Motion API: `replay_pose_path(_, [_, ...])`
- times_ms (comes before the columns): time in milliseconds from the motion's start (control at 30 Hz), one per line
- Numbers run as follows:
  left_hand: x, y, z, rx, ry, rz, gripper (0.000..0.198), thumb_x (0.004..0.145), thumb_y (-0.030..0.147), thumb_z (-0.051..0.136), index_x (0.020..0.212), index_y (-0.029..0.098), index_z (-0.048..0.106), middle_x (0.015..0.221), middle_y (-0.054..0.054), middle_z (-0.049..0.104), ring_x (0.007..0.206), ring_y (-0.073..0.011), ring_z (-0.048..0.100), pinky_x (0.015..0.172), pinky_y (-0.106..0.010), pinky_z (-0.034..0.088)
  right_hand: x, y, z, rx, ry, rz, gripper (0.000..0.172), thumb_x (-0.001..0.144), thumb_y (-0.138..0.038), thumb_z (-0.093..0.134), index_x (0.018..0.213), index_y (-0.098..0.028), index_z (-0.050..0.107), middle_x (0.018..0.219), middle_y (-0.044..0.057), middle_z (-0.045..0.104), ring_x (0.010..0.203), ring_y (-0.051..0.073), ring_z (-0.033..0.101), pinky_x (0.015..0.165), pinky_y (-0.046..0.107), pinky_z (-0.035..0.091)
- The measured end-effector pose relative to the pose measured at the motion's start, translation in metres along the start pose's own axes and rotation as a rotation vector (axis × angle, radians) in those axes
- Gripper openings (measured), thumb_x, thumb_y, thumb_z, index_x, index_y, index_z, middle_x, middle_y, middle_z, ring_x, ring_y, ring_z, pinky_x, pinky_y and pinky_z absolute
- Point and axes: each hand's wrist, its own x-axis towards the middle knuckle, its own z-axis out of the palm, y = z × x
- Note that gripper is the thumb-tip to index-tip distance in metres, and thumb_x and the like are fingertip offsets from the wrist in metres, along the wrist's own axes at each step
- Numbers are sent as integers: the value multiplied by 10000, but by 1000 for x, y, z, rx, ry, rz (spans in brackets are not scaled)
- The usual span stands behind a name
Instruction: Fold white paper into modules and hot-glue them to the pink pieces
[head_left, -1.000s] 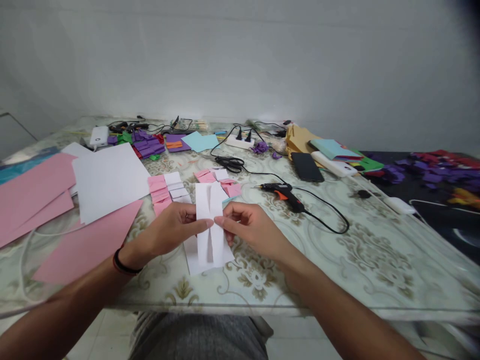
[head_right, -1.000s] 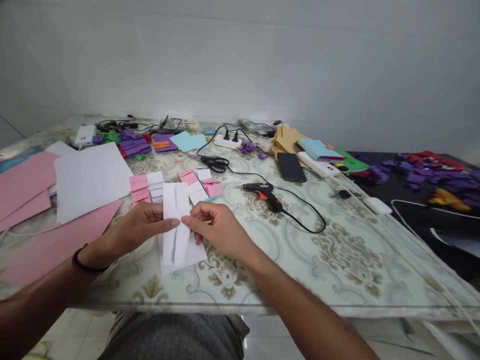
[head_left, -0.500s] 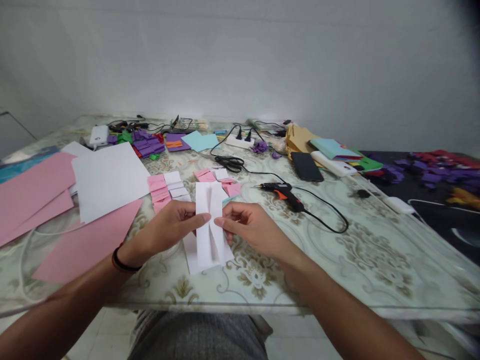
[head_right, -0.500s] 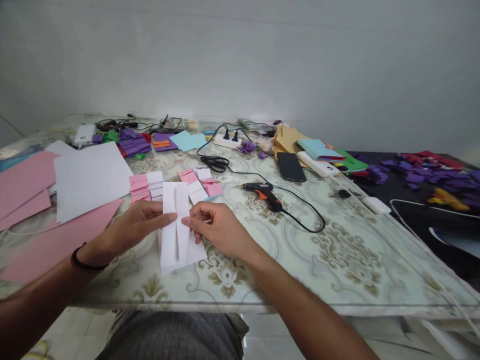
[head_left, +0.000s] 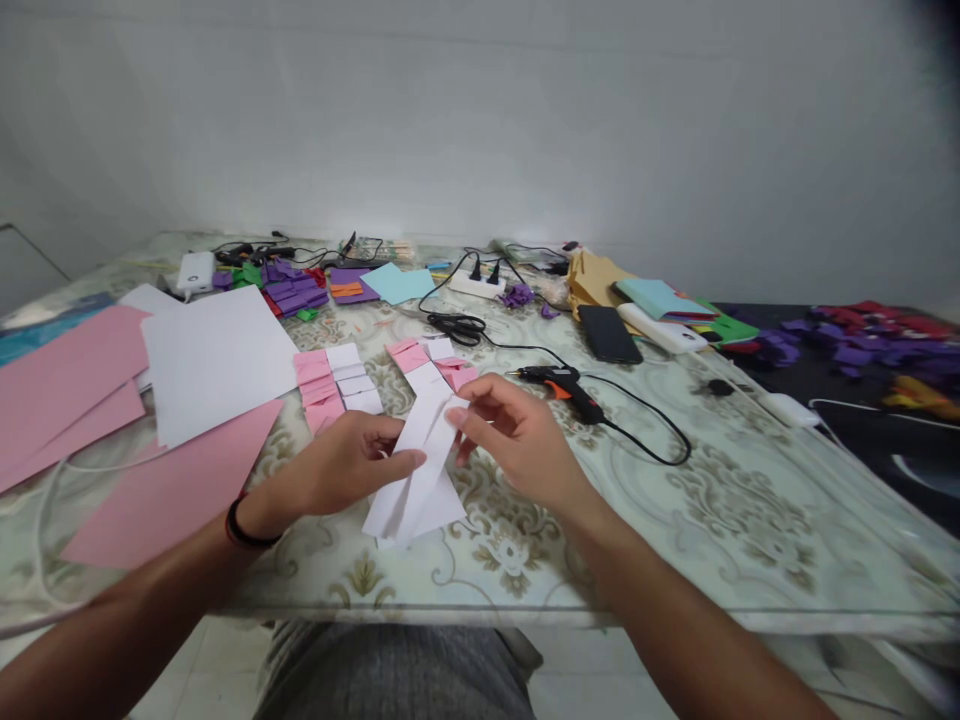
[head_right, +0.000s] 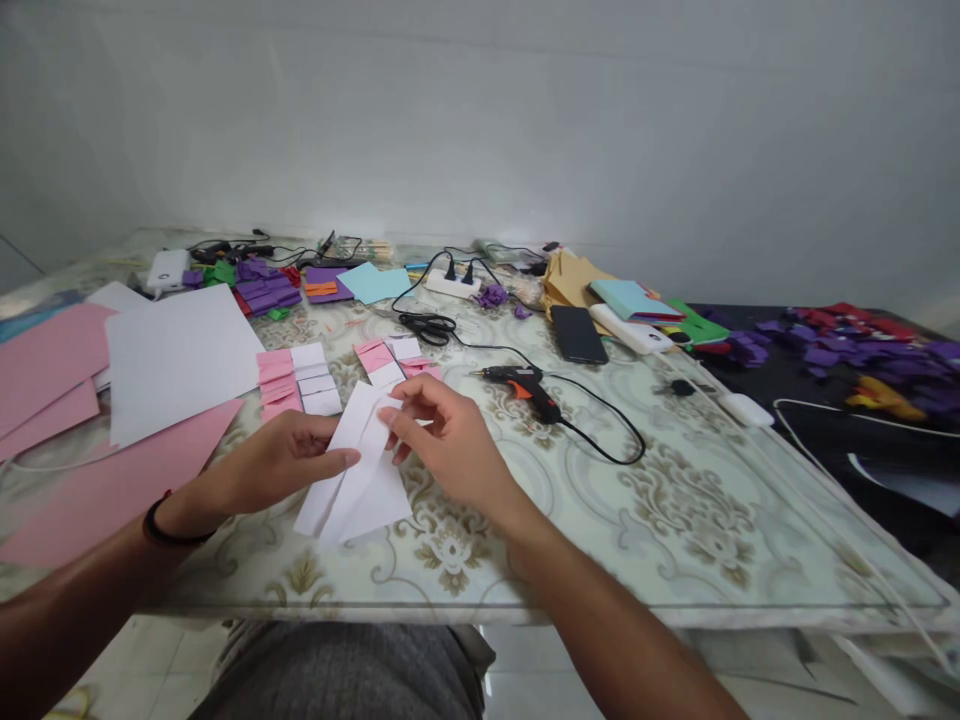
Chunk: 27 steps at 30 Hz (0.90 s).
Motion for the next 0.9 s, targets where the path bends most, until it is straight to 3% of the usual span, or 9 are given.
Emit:
replay_pose_path(267, [0,1,0,46,-40,-45,333,905,437,673,772,146,763,633,-8,656,648,-180,617,548,-236,467,1,-3,0,-91,28,27,368,828,-508,809,842,-197,613,757,-26,630,562,120,669,533,248,575])
replay_pose_path(667, [1,3,3,34,-54,-90,376,962,471,589,837,158,755,693,-8,668,602,-148,574,516,-224,402,-2,1,0,-140,30,38,347,813,-490,826,836,-200,635,774,-15,648,581,135,681,553,267,556])
replay_pose_path(900, [1,2,3,146,-33,-94,388,958,461,592,774,146,726,623,18,541,562,-111,431,498,-218,303,-1,2,2,-57,36,49,366,798,-491,841,834,-197,625,714,-31,635,551,135,668,545,268,539])
